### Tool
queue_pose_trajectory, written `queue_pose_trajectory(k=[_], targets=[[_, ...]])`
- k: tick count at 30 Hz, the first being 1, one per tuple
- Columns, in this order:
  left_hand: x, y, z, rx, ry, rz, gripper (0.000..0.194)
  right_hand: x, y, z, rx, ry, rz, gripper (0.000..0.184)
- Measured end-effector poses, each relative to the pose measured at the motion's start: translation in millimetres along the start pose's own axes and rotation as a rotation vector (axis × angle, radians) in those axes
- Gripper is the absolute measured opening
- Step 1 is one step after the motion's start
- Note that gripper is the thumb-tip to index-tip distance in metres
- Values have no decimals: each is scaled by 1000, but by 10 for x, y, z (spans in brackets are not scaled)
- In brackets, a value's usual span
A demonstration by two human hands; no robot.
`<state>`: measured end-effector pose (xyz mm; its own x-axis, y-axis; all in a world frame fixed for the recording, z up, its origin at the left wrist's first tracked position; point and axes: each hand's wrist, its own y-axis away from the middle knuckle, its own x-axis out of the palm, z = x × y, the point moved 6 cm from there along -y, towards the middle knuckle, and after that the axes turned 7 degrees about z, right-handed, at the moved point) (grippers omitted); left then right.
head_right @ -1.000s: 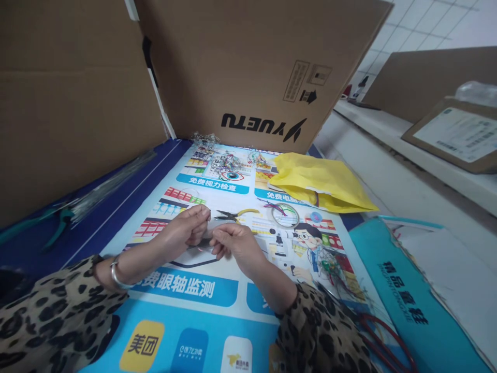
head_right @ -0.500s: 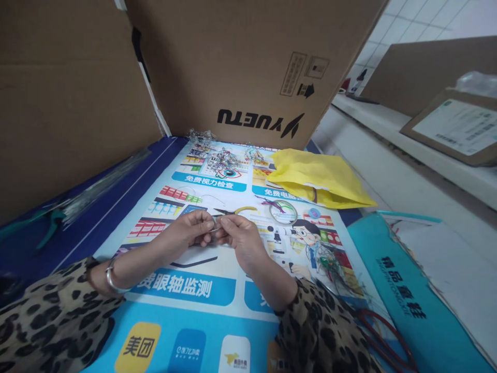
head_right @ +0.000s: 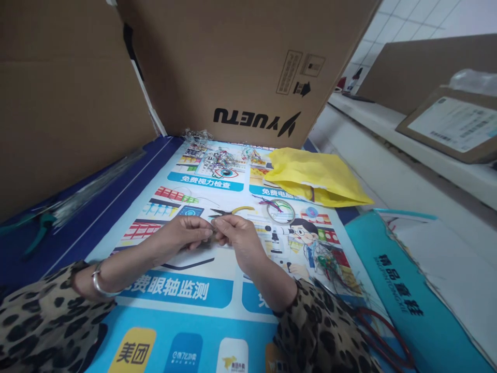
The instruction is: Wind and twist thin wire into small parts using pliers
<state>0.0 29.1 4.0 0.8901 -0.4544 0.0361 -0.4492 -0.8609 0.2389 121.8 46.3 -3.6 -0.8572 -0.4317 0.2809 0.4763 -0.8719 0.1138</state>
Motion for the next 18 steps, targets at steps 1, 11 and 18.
queue_pose_trajectory(k=[1, 11, 18], targets=[[-8, 1, -4, 2, 5, -7, 16, -9, -6, 3, 12, 44, 17, 23], [-246, -35, 38, 51, 230, -113, 9, -303, -142, 321, -273, 1550, 32, 56], [-263, -51, 35, 59, 307, -111, 13, -176, -210, 198, -311, 1852, 79, 30]])
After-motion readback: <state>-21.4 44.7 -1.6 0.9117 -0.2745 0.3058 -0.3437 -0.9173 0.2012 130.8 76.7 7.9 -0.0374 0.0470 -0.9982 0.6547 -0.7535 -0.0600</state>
